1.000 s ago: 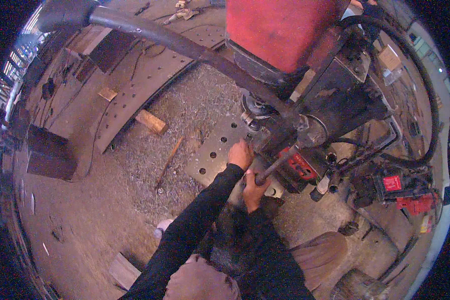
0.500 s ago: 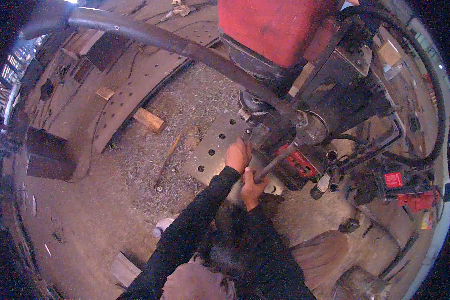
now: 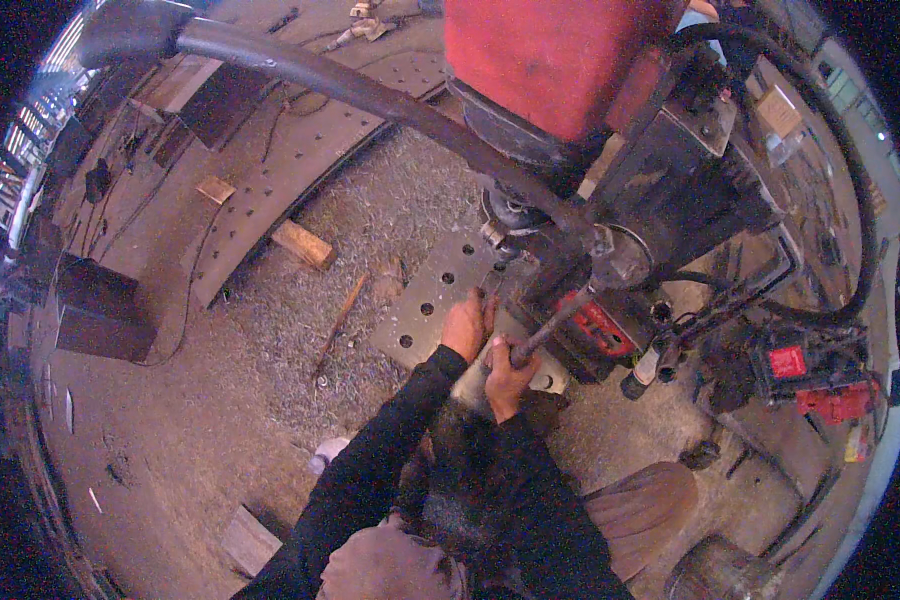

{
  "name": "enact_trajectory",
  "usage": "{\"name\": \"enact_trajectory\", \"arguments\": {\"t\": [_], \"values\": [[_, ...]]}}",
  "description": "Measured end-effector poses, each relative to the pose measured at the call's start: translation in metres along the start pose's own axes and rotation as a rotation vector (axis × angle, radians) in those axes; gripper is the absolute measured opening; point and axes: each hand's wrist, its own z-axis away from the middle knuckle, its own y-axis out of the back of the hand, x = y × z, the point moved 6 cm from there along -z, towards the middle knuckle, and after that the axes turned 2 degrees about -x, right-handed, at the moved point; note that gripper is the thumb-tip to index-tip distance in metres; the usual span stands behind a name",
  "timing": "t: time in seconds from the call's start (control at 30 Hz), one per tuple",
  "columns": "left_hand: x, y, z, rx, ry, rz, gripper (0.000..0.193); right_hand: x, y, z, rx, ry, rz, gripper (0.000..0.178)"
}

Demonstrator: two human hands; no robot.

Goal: The person sits on the floor and operates a red drill press to drill holes into a flat metal plate. They repeatedly apply liquid from a white bottle to the drilling area and use the machine's lever to lower and raise the drill bit.

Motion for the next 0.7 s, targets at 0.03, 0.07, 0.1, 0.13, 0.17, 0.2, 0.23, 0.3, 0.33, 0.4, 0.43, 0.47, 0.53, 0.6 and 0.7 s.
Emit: {"name": "enact_trajectory", "arguments": {"t": [0.03,0.07,0.1,0.13,0.17,0.2,0.23,0.3,0.33,0.4,0.43,0.47,0.53,0.6,0.7], "values": [[0.001,-0.001,-0.003,-0.008,-0.002,-0.001,0.036,-0.001,0.001,-0.001,0.011,0.005,0.000,0.022],[0.005,-0.001,-0.006,-0.005,-0.023,-0.013,0.036,0.003,0.006,-0.003,0.052,0.035,0.010,0.022],[0.010,-0.003,-0.011,0.000,-0.044,-0.024,0.036,0.007,0.010,-0.006,0.092,0.065,0.022,0.023],[0.014,-0.004,-0.015,0.004,-0.065,-0.035,0.036,0.011,0.015,-0.009,0.099,0.077,0.024,0.024],[0.010,-0.005,-0.015,-0.002,-0.046,-0.054,0.037,0.009,0.011,-0.008,0.099,0.078,0.026,0.025],[0.005,-0.006,-0.016,-0.009,-0.028,-0.073,0.037,0.007,0.008,-0.004,0.067,0.061,0.020,0.026],[0.000,-0.007,-0.016,-0.015,-0.010,-0.092,0.038,0.005,0.004,-0.002,0.036,0.044,0.014,0.027],[0.002,-0.010,-0.020,-0.033,-0.008,-0.087,0.039,0.011,0.009,-0.006,0.086,0.063,0.029,0.028],[0.002,-0.012,-0.021,-0.042,-0.007,-0.085,0.040,0.014,0.012,-0.007,0.084,0.062,0.015,0.028],[-0.002,-0.015,-0.024,-0.046,-0.017,-0.083,0.040,0.016,0.012,-0.006,0.050,0.041,-0.034,0.028],[-0.004,-0.016,-0.025,-0.049,-0.022,-0.082,0.040,0.017,0.011,-0.006,0.020,0.025,-0.069,0.028],[-0.006,-0.017,-0.026,-0.047,-0.023,-0.074,0.039,0.019,0.011,-0.006,0.010,0.011,-0.051,0.028],[-0.009,-0.018,-0.027,-0.045,-0.026,-0.058,0.036,0.021,0.012,-0.007,-0.008,0.011,-0.019,0.029],[-0.008,-0.021,-0.030,-0.063,-0.028,-0.066,0.034,0.019,0.017,-0.010,-0.015,0.074,0.007,0.030],[-0.009,-0.023,-0.034,-0.091,0.026,-0.092,0.032,0.008,0.013,-0.005,0.013,0.077,0.042,0.031]]}}
